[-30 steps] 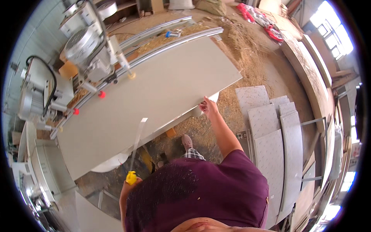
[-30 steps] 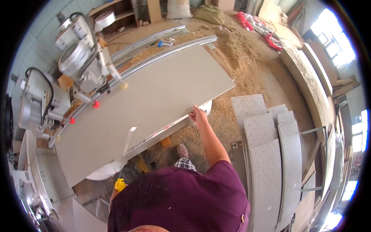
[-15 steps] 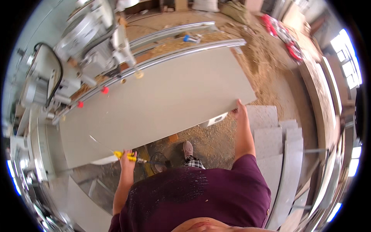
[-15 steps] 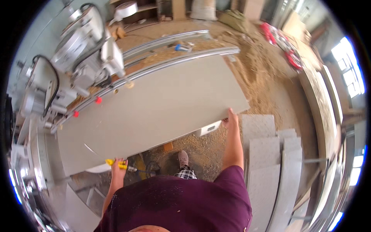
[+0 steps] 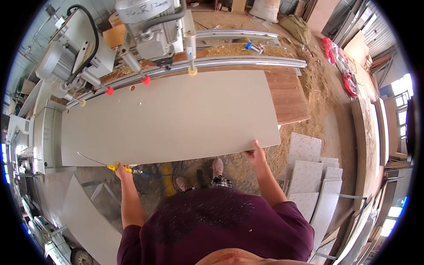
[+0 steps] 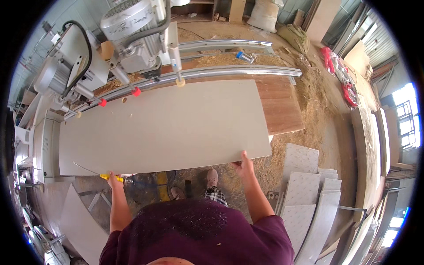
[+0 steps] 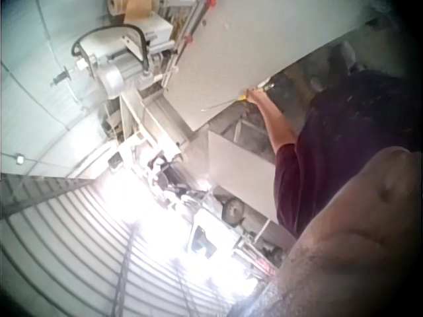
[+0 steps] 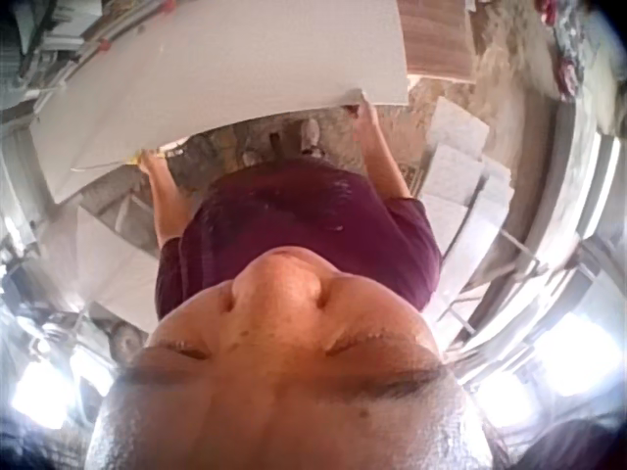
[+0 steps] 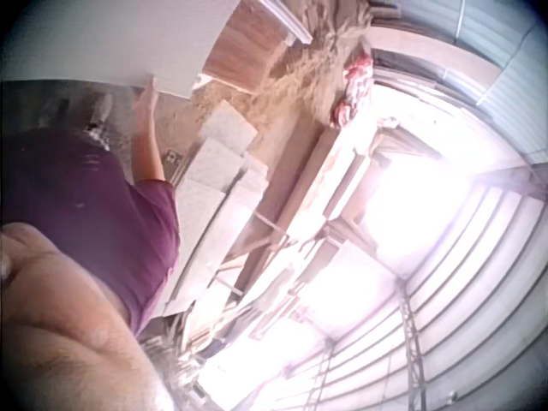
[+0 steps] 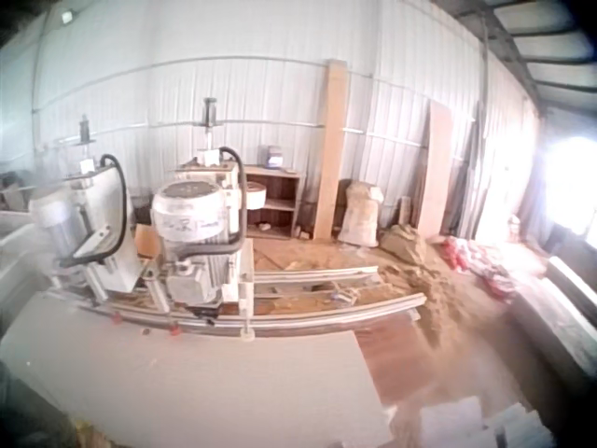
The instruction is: The person picks up wood boards, places them onto a machine, and uses an air blower tool to clear sawdust while the machine drills holes into the boards.
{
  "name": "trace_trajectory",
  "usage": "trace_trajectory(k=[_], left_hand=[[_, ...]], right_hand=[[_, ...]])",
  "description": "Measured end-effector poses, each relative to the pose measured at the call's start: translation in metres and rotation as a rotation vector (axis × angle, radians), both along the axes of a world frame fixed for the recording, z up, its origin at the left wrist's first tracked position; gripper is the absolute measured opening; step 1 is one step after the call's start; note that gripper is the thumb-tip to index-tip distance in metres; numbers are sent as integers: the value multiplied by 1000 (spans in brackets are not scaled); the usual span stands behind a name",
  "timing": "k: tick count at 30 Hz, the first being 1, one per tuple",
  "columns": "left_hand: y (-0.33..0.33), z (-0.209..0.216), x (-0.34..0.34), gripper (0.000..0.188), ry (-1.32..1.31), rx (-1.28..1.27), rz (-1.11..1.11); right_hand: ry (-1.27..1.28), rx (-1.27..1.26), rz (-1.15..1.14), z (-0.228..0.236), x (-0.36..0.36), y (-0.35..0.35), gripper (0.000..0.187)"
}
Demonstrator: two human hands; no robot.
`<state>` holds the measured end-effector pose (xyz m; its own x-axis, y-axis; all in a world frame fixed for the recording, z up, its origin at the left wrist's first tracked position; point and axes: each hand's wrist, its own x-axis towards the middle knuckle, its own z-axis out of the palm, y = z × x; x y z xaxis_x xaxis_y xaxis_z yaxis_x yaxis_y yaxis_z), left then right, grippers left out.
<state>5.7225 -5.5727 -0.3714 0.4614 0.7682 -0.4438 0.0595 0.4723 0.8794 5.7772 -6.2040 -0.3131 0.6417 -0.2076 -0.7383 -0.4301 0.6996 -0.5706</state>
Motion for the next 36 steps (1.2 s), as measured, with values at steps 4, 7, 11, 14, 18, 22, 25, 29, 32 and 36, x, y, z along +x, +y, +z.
trace_trajectory(k=[4,7,11,14,18,22,25,29,32,36], left_hand=[[-33,35,8,19,29,-89,17],[-67,44,9,27,18,-131,-22],[-2,4,15,33,40,-171,11],[41,9,21,27,66,-128,4],[84,13,19,23,84,-113,21],[118,11,15,25,81,-147,21],[107,33,15,25,153,-112,8],[103,29,-20,20,286,354,-446],[29,118,-50,26,308,683,-976],[-25,161,-93,21,286,535,-1239]], right_hand=[[-20,168,138,-4,-3,88,37],[-50,219,187,7,0,160,33],[-76,250,279,8,5,234,28],[-82,263,308,0,8,276,26],[-109,294,304,-1,4,322,27],[-54,260,278,4,2,353,27],[-85,220,266,6,-1,357,26],[-74,177,268,11,0,357,30],[-47,159,263,4,-1,356,33],[-39,128,313,-8,0,360,38]])
